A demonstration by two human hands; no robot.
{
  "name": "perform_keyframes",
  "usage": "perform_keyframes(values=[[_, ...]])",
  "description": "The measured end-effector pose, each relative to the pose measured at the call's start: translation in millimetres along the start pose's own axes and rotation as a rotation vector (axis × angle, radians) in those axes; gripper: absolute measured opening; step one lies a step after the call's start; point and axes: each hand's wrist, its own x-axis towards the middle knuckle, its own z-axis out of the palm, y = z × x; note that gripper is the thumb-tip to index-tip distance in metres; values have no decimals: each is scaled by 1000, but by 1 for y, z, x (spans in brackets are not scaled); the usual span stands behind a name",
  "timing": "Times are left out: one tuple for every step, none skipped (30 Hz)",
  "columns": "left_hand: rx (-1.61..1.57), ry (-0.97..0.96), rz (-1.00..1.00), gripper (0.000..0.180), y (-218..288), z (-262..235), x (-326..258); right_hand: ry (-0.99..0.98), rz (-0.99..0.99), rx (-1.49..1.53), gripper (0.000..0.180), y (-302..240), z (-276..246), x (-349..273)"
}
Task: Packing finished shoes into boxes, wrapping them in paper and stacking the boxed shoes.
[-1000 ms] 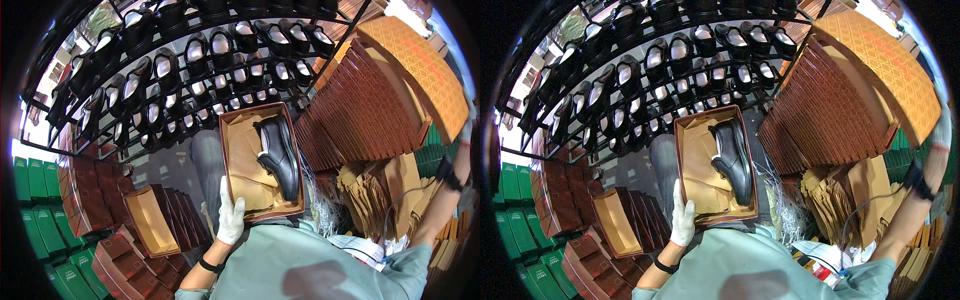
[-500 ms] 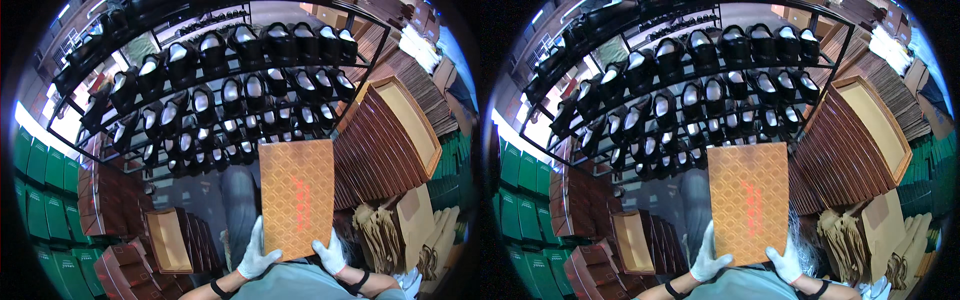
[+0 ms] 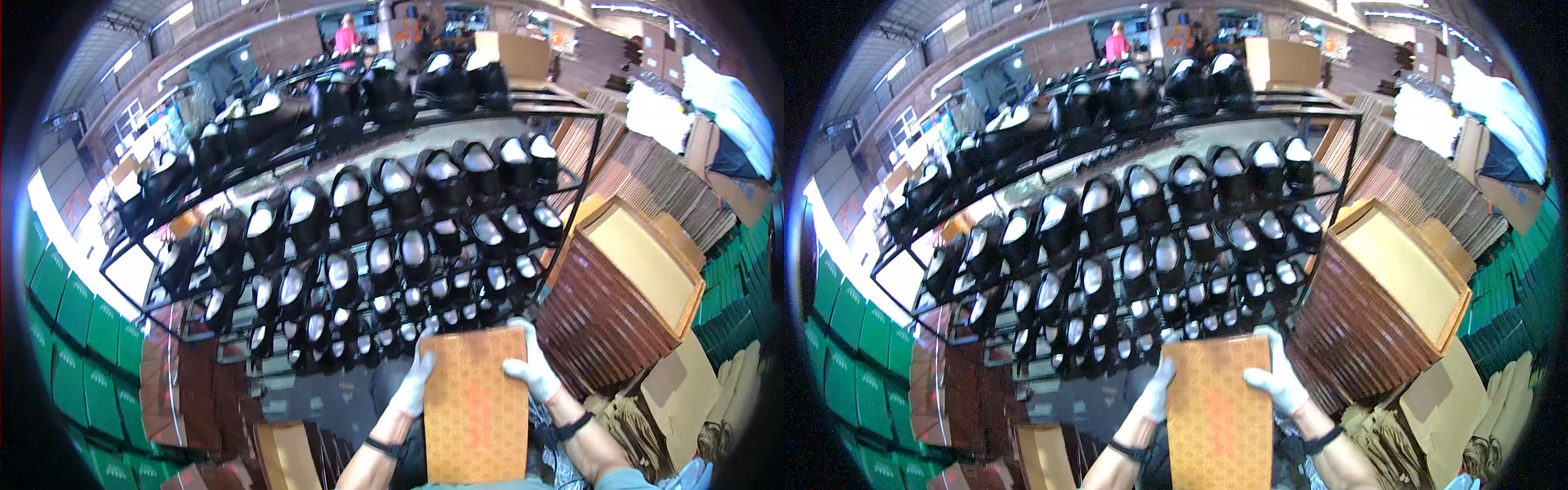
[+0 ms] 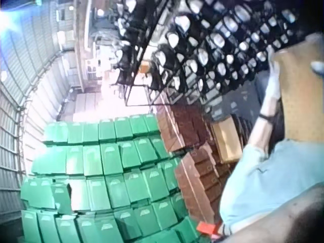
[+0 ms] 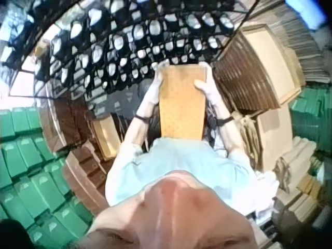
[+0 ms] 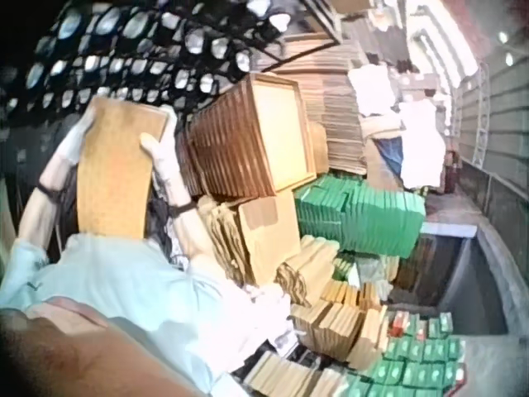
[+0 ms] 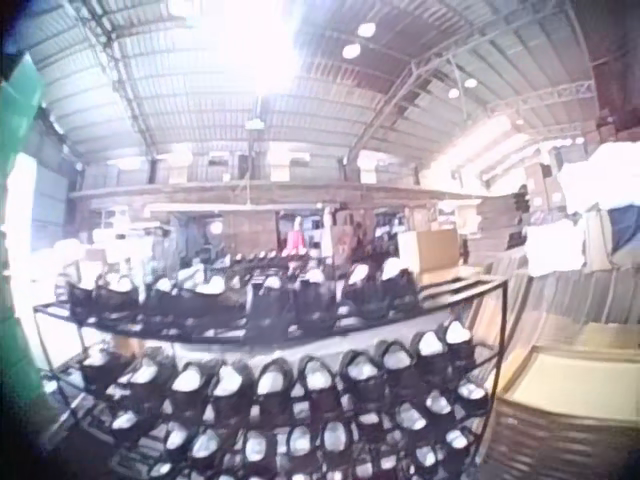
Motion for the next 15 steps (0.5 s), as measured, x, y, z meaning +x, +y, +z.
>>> perform_keyframes(values=[[107, -30, 75, 82, -7, -11, -6, 11, -55, -35, 95, -1, -5, -6], [192, -2, 151, 78, -7, -7, -11, 26, -107, -67, 87, -1, -10, -10], [284, 14, 198, 75, -9, -3, -13, 45, -98, -22, 82, -1, -11, -15], [372, 36, 240, 72, -10, 4, -16, 66, -80, 27, 78, 0, -12, -22], [309, 116, 169, 64, -9, 12, -16, 98, 47, 141, 73, -1, -4, -26], [316, 107, 173, 64, -8, 12, -14, 91, 69, 56, 83, 3, -6, -20], [314, 125, 166, 64, -10, 8, -16, 70, 74, 77, 84, 4, -6, -21], [312, 144, 159, 65, -11, 4, -18, 48, 80, 98, 86, 2, -4, -22], [313, 136, 162, 66, -12, 2, -25, 10, 90, 119, 93, -3, -4, -25], [318, 140, 163, 66, -13, 3, -29, 7, 89, 124, 93, -6, -1, -27], [321, 142, 174, 67, -14, 4, -33, -1, 97, 154, 95, -8, 4, -29], [326, 137, 193, 69, -11, 9, -29, -9, 96, 178, 98, -11, 4, -25], [330, 133, 210, 70, -8, 13, -27, 11, 0, 148, 96, 1, 0, -23], [335, 131, 216, 70, -5, 15, -28, 9, -7, 150, 96, 0, 0, -22], [326, 139, 233, 71, -4, 14, -34, 13, -40, 99, 87, -1, 4, -24]])
